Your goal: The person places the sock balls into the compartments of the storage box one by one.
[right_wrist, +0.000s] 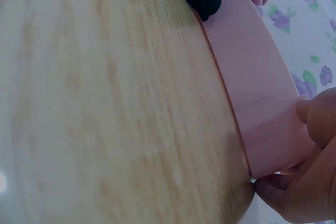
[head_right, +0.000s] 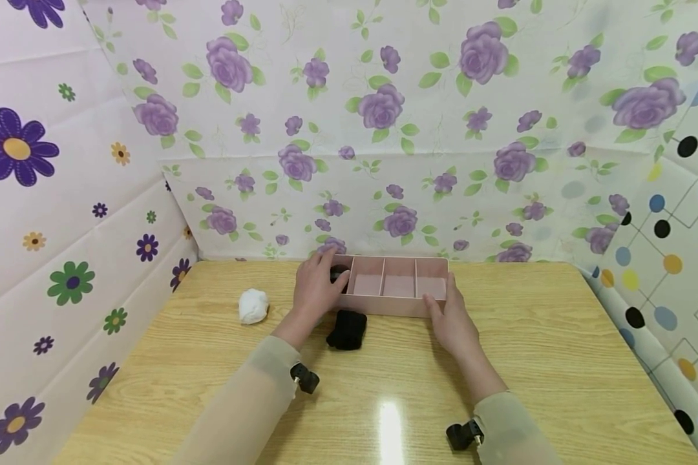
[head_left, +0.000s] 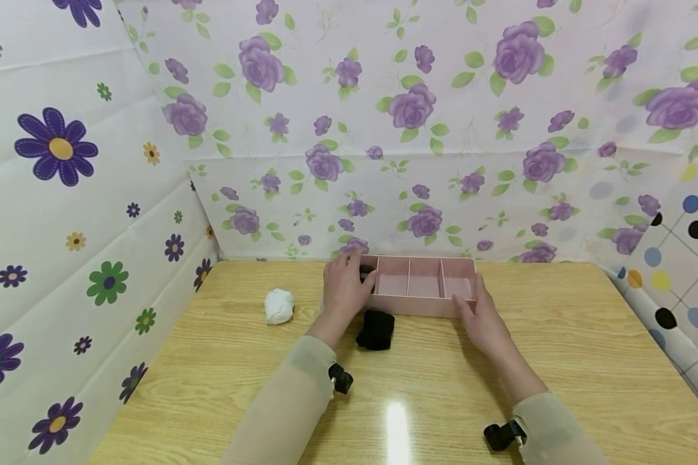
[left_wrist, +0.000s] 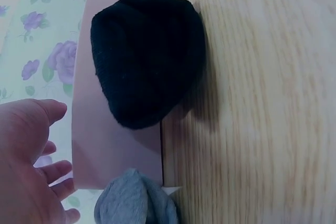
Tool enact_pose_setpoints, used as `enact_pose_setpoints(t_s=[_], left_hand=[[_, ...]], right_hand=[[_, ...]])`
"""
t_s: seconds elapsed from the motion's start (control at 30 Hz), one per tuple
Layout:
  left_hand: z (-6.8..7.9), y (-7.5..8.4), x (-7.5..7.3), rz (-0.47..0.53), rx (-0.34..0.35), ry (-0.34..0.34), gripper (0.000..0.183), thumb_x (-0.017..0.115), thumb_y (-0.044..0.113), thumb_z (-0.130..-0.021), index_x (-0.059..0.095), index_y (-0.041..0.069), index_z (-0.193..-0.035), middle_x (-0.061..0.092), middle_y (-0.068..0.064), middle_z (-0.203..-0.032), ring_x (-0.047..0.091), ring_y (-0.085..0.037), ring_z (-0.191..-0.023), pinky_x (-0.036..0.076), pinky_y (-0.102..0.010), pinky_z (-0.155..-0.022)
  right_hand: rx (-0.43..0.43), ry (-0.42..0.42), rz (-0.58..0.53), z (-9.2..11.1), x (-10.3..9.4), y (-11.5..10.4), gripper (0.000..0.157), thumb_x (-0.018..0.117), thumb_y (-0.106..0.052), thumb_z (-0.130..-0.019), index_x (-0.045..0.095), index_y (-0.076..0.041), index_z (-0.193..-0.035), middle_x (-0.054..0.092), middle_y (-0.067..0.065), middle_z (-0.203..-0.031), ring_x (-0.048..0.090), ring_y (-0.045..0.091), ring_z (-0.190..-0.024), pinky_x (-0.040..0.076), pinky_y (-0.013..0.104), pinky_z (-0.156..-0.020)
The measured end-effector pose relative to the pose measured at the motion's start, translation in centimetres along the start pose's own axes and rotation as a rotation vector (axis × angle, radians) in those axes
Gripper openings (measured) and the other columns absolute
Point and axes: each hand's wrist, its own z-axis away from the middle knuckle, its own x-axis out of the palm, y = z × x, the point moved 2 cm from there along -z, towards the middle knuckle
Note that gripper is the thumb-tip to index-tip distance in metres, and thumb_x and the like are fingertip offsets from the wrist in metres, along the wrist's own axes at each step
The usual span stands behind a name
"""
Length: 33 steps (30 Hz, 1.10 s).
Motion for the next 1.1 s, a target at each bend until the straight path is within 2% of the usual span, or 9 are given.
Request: enact_pose_setpoints(t_s=[0.27, 0.47, 0.73, 0.97, 1.1], left_hand=[[0.9, -1.0, -1.3, 0.021, -0.002, -0.040, 0.070, 0.072, 0.042, -0.110, 0.048, 0.009, -0.167, 0.051, -0.017, -0.166, 0.047, -0.038, -0.153, 0.027, -0.057, -0.131], [2.2, -2.1, -2.5, 0.025, 0.022, -0.032, 0.074, 0.073, 0.043, -0.109, 0.045, 0.008, -0.168, 0.052, -0.020, -0.164, 0.048, -0.039, -0.152, 0.030, -0.056, -0.130], [4.0, -3.2, -3.9, 0.077, -0.006, -0.066, 0.080, 0.074, 0.044, -0.108, 0.039, 0.008, -0.171, 0.046, -0.019, -0.168, 0.041, -0.040, -0.157, 0.027, -0.057, -0.131], [5.5, -4.1, -4.7, 0.085, -0.003, -0.083, 0.085, 0.076, 0.044, -0.107, 0.037, 0.005, -0.172, 0.045, -0.021, -0.169, 0.041, -0.042, -0.156, 0.032, -0.058, -0.129], [6.5, -4.7, -4.9, 0.104, 0.008, -0.100, 0.085, 0.077, 0.043, -0.106, 0.038, 0.005, -0.171, 0.044, -0.021, -0.169, 0.041, -0.043, -0.156, 0.031, -0.058, -0.129]], right_hand=[[-0.005, 0.004, 0.006, 0.0, 0.0, -0.2, 0.089, 0.045, -0.038, -0.121, -0.020, -0.007, -0.173, -0.002, 0.037, -0.177, 0.006, 0.057, -0.163, 0.014, 0.073, -0.128], [0.006, 0.000, 0.006, 0.0, 0.0, -0.2, 0.089, 0.045, -0.037, -0.121, -0.020, -0.006, -0.173, -0.002, 0.038, -0.177, 0.007, 0.058, -0.163, 0.013, 0.072, -0.129], [0.008, -0.008, -0.009, -0.2, 0.1, 0.0, 0.089, 0.045, -0.036, -0.121, -0.020, -0.006, -0.172, -0.003, 0.038, -0.177, 0.005, 0.057, -0.163, 0.011, 0.071, -0.129], [0.005, -0.007, 0.003, -0.2, 0.2, 0.2, 0.089, 0.045, -0.037, -0.121, -0.021, -0.006, -0.172, -0.004, 0.038, -0.177, 0.005, 0.058, -0.163, 0.012, 0.071, -0.129], [0.006, -0.003, 0.006, -0.2, 0.2, 0.2, 0.089, 0.045, -0.037, -0.121, -0.020, -0.007, -0.173, -0.003, 0.037, -0.177, 0.006, 0.058, -0.163, 0.012, 0.071, -0.129]])
